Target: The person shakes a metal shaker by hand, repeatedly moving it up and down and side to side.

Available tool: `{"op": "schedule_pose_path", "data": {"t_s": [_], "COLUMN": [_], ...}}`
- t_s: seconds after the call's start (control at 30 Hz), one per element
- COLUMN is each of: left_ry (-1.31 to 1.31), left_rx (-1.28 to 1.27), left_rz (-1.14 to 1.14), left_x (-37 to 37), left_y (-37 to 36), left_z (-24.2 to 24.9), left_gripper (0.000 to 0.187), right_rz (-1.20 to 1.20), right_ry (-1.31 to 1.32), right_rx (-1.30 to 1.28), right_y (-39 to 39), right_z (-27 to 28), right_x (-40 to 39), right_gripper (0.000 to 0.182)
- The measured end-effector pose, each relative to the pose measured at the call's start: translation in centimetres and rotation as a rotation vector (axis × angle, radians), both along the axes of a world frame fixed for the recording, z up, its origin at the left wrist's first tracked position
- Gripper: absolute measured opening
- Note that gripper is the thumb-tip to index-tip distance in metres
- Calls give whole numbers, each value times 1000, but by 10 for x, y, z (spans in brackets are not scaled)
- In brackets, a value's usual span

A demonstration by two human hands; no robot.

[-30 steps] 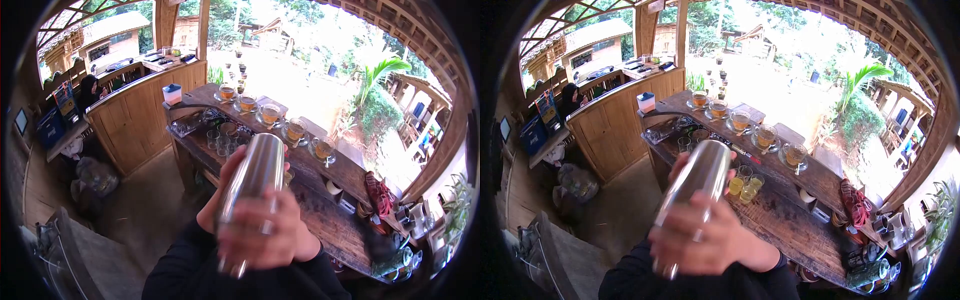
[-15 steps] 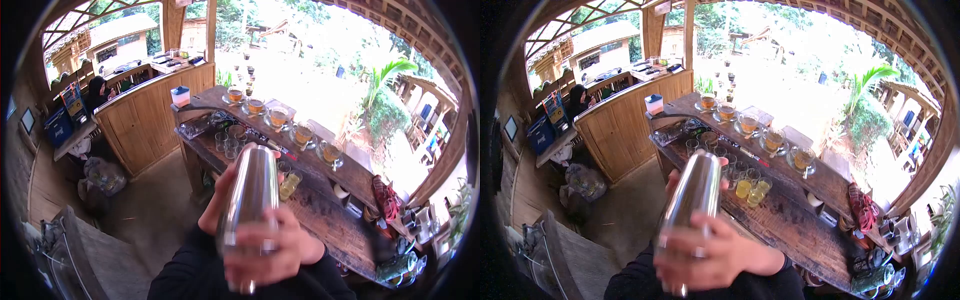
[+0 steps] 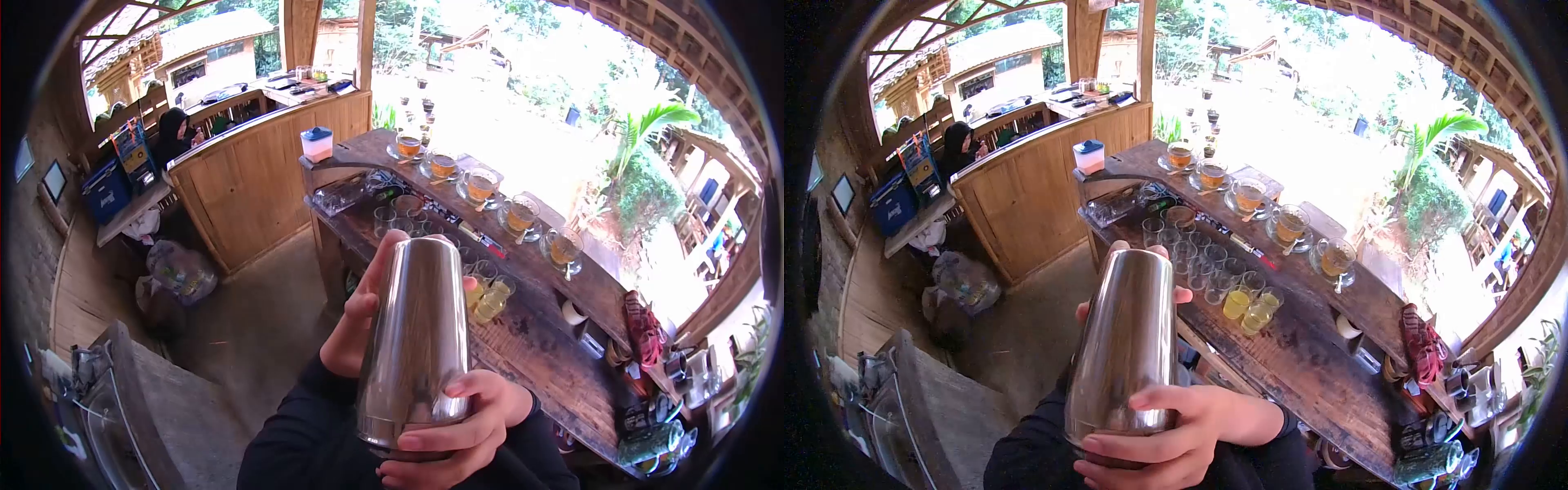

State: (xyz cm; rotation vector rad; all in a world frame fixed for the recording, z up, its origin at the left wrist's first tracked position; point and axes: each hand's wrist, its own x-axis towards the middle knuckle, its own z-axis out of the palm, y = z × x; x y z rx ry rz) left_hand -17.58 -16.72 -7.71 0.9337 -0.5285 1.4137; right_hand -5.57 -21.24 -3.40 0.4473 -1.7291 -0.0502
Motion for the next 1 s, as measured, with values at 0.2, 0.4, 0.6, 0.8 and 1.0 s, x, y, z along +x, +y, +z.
{"op": "schedule_pose_path", "data": {"t_s": [0.2,0.4,0.6,0.8,1.0], "left_ry": [-11,74,82,-168,-17], "left_rx": [-547,-298,-550,-446,-349], "left_rz": [-246,-199,-130,-607,-221], "left_x": [-11,-27,-40,-41,-34], "left_y": [57,-6,22,22,16], "left_z": [-64,-17,-19,-24,-33], "left_gripper": [59,64,60,51,69], "right_rz": [-312,-20,-202,-282,-46], "right_ry": [-110,30,-205,-190,-58], "right_rx": [-521,241,-249,-286,181], "right_y": [87,12,79,43,49], "right_z": [-25,-5,-32,-2,-5], "right_x": [-27,-21,-33,-17,-28], "right_gripper": [46,25,43,39,35]}}
